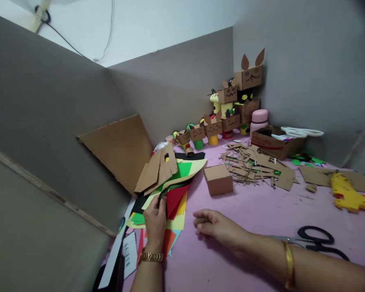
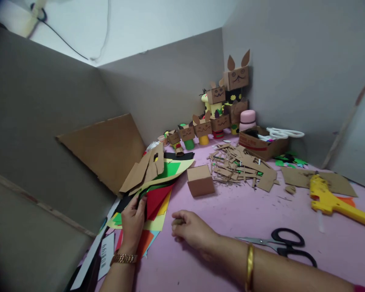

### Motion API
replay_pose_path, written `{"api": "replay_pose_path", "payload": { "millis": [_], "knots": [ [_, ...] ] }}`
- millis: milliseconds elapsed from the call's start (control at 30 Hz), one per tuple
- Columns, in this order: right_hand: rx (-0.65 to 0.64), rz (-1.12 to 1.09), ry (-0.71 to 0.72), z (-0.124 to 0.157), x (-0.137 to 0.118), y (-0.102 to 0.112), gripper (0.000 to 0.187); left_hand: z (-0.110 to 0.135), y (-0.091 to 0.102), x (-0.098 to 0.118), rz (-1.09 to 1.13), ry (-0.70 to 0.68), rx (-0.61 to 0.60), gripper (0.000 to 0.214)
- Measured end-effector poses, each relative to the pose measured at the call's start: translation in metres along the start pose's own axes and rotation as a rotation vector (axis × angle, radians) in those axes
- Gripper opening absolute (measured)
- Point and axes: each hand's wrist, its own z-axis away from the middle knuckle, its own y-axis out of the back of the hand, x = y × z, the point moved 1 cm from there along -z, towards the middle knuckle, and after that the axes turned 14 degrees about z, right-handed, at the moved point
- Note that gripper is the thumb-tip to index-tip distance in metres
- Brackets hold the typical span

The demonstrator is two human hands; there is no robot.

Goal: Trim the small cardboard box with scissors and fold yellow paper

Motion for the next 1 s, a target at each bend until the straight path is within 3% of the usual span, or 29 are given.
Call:
{"api": "replay_pose_path", "payload": {
  "millis": [133, 300, 500, 833, 1000],
  "knots": [
    [-0.009, -0.161, -0.124, -0.018, -0.017, -0.018, 0.025, 0.000, 0.000, -0.001, 0.007, 0.015, 0.002, 0.031],
    [-0.040, -0.213, -0.188, -0.028, -0.018, -0.028, 0.015, 0.001, 0.000, -0.001, 0.009, 0.024, -0.004, 0.031],
    [0.089, -0.238, -0.169, -0.028, -0.012, -0.027, 0.021, 0.001, -0.001, -0.001, 0.011, 0.035, -0.022, 0.034],
    [0.006, -0.190, -0.168, -0.042, -0.013, -0.041, 0.011, 0.001, -0.002, -0.003, 0.006, 0.047, -0.033, 0.038],
    [0.035, -0.048, -0.115, -0.062, -0.017, -0.046, 0.018, -0.001, -0.001, -0.007, 0.035, 0.038, -0.007, 0.040]
  ]
}}
